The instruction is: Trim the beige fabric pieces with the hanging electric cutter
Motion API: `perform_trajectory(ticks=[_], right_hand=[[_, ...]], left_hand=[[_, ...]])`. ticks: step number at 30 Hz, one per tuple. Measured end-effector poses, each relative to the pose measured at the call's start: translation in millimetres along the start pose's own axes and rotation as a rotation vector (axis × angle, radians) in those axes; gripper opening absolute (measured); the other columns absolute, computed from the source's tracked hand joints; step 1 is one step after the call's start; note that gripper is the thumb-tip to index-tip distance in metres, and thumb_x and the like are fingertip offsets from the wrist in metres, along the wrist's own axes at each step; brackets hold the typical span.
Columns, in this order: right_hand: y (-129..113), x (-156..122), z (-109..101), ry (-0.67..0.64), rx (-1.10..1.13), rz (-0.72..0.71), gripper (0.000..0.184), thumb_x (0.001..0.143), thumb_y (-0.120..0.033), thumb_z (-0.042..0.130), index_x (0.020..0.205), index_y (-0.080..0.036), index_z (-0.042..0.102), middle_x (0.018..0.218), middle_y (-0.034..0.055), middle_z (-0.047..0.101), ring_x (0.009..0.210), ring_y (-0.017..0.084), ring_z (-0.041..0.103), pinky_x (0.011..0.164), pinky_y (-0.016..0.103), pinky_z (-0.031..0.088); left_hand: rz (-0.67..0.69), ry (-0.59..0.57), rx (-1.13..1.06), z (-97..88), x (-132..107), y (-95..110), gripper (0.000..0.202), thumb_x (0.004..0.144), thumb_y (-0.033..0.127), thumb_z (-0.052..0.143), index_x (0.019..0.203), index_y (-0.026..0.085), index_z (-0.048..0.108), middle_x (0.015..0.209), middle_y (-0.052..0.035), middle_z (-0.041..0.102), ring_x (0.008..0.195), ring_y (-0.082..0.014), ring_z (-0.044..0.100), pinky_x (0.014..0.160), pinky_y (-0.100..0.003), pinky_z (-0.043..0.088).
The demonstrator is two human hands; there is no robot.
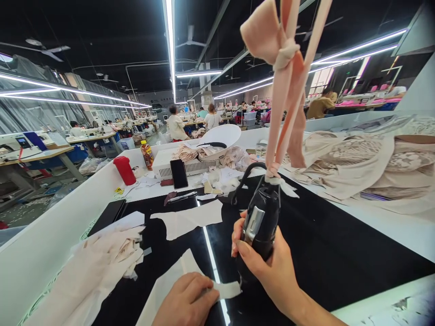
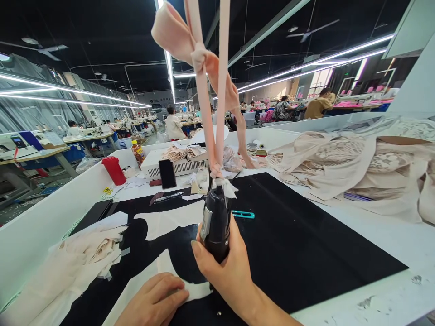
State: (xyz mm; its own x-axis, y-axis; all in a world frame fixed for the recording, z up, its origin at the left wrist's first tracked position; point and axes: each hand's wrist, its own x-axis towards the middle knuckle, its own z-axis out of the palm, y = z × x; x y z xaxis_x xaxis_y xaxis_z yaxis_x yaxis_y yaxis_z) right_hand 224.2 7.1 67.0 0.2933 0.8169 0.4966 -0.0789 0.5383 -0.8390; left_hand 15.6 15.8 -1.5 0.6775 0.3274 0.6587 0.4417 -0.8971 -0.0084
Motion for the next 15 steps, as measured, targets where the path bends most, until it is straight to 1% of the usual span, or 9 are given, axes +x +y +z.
perform_trajectory(ticks=[4, 7, 9, 12, 15], right_hand=[[0, 0, 0, 0.007, -0.005, 0.002, 0.027, 0.084, -0.028, 0.081, 0.104, -0.026, 0.063, 0.075, -0.0007, 0.072, 0.055, 0.015, 0.066, 0.055, 0.025, 0.061], [1, 0, -1, 0.006, -0.021, 0.001, 0.027, 0.085, -0.029, 0.081, 0.103, -0.026, 0.062, 0.076, -0.0009, 0.07, 0.054, 0.015, 0.064, 0.054, 0.025, 0.058], [3, -1, -3, -0.026, -0.025, 0.0, 0.023, 0.088, -0.03, 0.08, 0.1, -0.026, 0.061, 0.077, -0.0013, 0.068, 0.055, 0.014, 0.062, 0.054, 0.025, 0.057], [8, -3, -9, -0.089, -0.039, 0.005, 0.017, 0.094, -0.031, 0.076, 0.1, -0.027, 0.06, 0.082, -0.0013, 0.066, 0.061, 0.015, 0.062, 0.058, 0.026, 0.056], [12, -5, -12, -0.113, -0.055, 0.0, 0.016, 0.097, -0.033, 0.074, 0.101, -0.027, 0.06, 0.085, -0.0017, 0.065, 0.063, 0.015, 0.062, 0.059, 0.027, 0.056]], left_hand=[[0.016, 0.002, 0.032, 0.9, 0, 2, 0.036, 0.114, 0.017, 0.033, 0.101, 0.018, 0.067, 0.087, -0.0021, 0.073, 0.076, -0.0132, 0.072, 0.074, -0.023, 0.061], [0.019, 0.036, 0.053, 1.1, 1, 4, 0.036, 0.114, 0.018, 0.033, 0.1, 0.018, 0.066, 0.086, -0.0012, 0.072, 0.075, -0.0135, 0.071, 0.074, -0.023, 0.06], [0.017, 0.048, 0.06, 1.5, 1, 6, 0.036, 0.114, 0.02, 0.034, 0.099, 0.018, 0.066, 0.084, -0.0009, 0.072, 0.074, -0.0142, 0.071, 0.073, -0.024, 0.06], [0.013, 0.051, 0.055, 3.1, -1, 7, 0.033, 0.114, 0.023, 0.037, 0.099, 0.017, 0.066, 0.084, -0.001, 0.072, 0.073, -0.0148, 0.07, 0.072, -0.026, 0.059], [0.019, 0.054, 0.052, 5.7, -3, 8, 0.032, 0.113, 0.02, 0.039, 0.097, 0.016, 0.067, 0.083, -0.0013, 0.071, 0.072, -0.0147, 0.069, 0.071, -0.026, 0.059]])
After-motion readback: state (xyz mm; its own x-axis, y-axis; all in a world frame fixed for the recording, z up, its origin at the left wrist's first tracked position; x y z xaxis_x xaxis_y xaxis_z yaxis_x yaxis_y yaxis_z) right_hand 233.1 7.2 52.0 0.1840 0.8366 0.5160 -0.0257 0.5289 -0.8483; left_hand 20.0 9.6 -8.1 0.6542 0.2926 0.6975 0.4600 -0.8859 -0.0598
